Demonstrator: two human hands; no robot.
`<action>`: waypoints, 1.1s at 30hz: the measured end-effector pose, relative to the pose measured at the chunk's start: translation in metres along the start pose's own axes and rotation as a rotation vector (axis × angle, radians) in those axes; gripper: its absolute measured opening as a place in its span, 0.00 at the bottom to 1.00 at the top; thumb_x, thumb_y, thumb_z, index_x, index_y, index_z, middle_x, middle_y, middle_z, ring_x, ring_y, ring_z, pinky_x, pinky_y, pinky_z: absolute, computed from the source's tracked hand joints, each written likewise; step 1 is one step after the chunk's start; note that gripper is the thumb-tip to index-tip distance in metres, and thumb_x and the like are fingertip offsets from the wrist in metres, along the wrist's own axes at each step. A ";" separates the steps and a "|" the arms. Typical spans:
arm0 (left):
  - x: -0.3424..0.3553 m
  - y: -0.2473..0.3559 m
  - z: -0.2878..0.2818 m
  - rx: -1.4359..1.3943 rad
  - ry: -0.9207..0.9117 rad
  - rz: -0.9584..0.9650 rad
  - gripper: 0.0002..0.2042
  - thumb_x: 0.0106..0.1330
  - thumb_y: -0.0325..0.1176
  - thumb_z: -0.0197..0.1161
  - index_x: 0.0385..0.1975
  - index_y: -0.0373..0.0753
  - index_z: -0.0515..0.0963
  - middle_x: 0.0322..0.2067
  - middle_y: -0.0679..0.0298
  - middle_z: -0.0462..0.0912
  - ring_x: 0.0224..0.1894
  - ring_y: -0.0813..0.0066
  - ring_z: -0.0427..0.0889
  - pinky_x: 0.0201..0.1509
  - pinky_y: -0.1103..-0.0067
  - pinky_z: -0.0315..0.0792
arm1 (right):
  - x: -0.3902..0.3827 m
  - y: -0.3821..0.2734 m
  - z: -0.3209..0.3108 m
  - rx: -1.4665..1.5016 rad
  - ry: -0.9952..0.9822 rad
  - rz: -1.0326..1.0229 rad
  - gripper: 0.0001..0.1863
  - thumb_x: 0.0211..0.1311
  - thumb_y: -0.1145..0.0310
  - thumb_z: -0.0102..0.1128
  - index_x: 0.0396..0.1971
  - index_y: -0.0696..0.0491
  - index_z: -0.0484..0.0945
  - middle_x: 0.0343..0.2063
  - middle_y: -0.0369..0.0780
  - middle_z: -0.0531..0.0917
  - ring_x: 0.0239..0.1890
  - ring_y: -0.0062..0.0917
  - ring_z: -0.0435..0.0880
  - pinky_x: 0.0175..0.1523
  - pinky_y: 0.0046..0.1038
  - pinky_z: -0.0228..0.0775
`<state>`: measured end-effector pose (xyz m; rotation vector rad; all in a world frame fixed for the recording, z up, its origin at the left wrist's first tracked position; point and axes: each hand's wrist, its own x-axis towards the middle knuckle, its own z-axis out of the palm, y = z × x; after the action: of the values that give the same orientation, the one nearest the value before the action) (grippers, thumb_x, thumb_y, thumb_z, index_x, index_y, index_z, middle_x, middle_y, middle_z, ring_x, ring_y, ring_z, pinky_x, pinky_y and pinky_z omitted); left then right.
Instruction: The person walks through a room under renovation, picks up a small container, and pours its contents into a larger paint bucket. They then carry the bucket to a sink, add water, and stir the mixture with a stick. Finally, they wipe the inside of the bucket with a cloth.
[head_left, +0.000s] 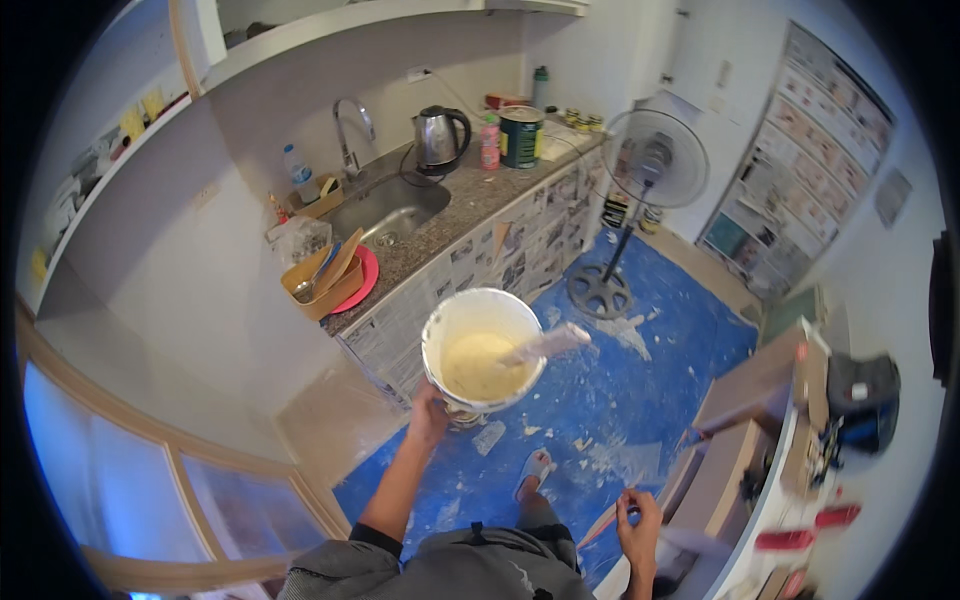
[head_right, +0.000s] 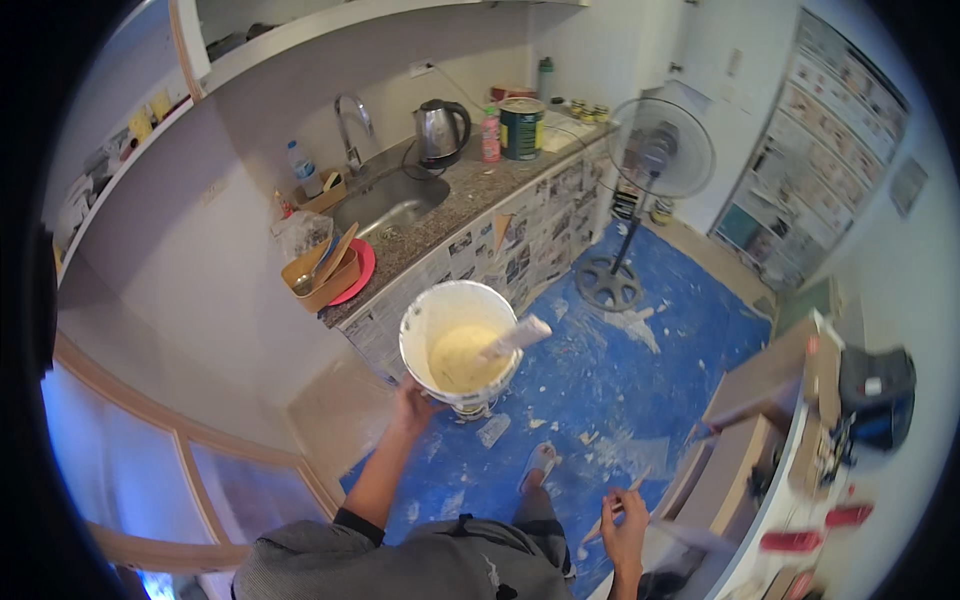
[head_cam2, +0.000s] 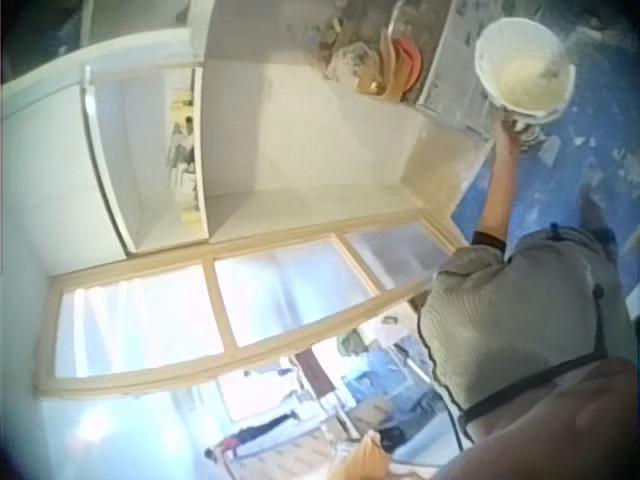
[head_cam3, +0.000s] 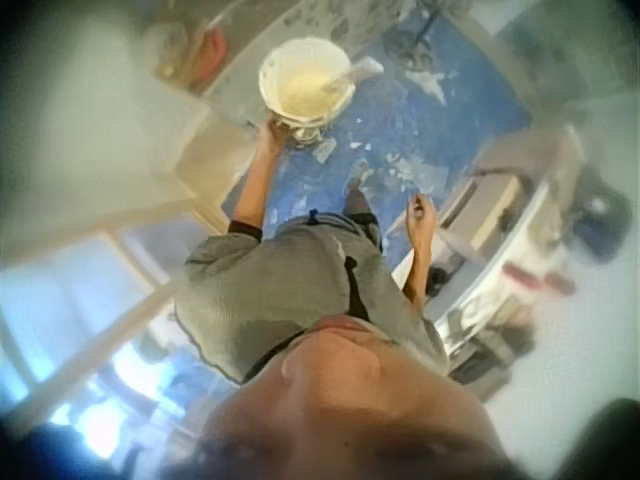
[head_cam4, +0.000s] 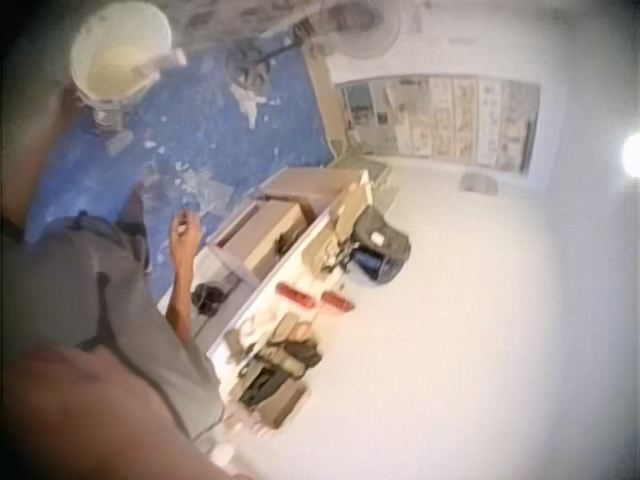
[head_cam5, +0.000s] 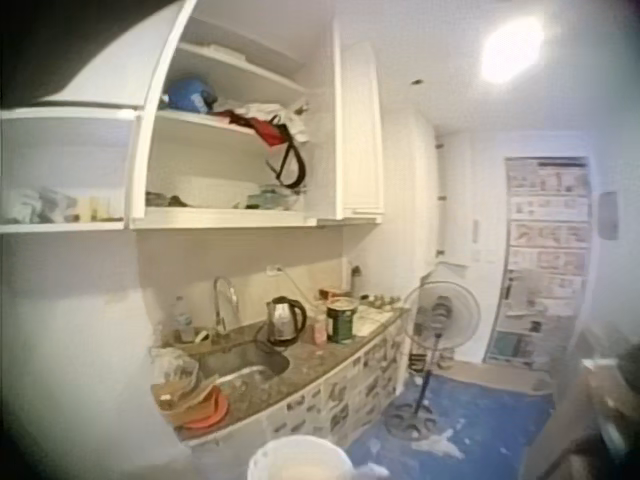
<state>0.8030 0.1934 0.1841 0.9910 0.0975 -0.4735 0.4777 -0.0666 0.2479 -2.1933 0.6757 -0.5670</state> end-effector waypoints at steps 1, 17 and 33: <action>0.021 0.005 0.009 -0.036 0.050 0.016 0.34 0.57 0.46 0.57 0.67 0.54 0.60 0.64 0.59 0.64 0.64 0.48 0.66 0.61 0.40 0.64 | 0.045 0.011 0.001 -0.028 -0.027 -0.058 0.06 0.59 0.77 0.63 0.37 0.60 0.81 0.28 0.44 0.79 0.29 0.31 0.80 0.36 0.29 0.71; 0.329 0.160 0.039 -0.122 0.609 0.268 0.43 0.48 0.41 0.61 0.71 0.49 0.59 0.59 0.58 0.67 0.59 0.55 0.66 0.55 0.49 0.62 | 0.575 -0.211 0.238 0.729 -0.341 -0.450 0.11 0.70 0.71 0.58 0.48 0.59 0.77 0.42 0.37 0.79 0.43 0.19 0.76 0.48 0.24 0.68; 0.511 0.247 -0.032 -0.220 0.837 0.246 0.33 0.52 0.41 0.57 0.64 0.47 0.67 0.55 0.60 0.71 0.56 0.59 0.70 0.62 0.49 0.62 | 0.895 -0.477 0.529 0.180 -1.064 -0.852 0.14 0.70 0.65 0.58 0.43 0.61 0.82 0.32 0.37 0.84 0.35 0.20 0.82 0.46 0.22 0.75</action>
<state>1.3698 0.1582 0.2107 0.9133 0.7527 0.2002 1.6034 -0.0681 0.4511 -2.1308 -0.8520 0.1989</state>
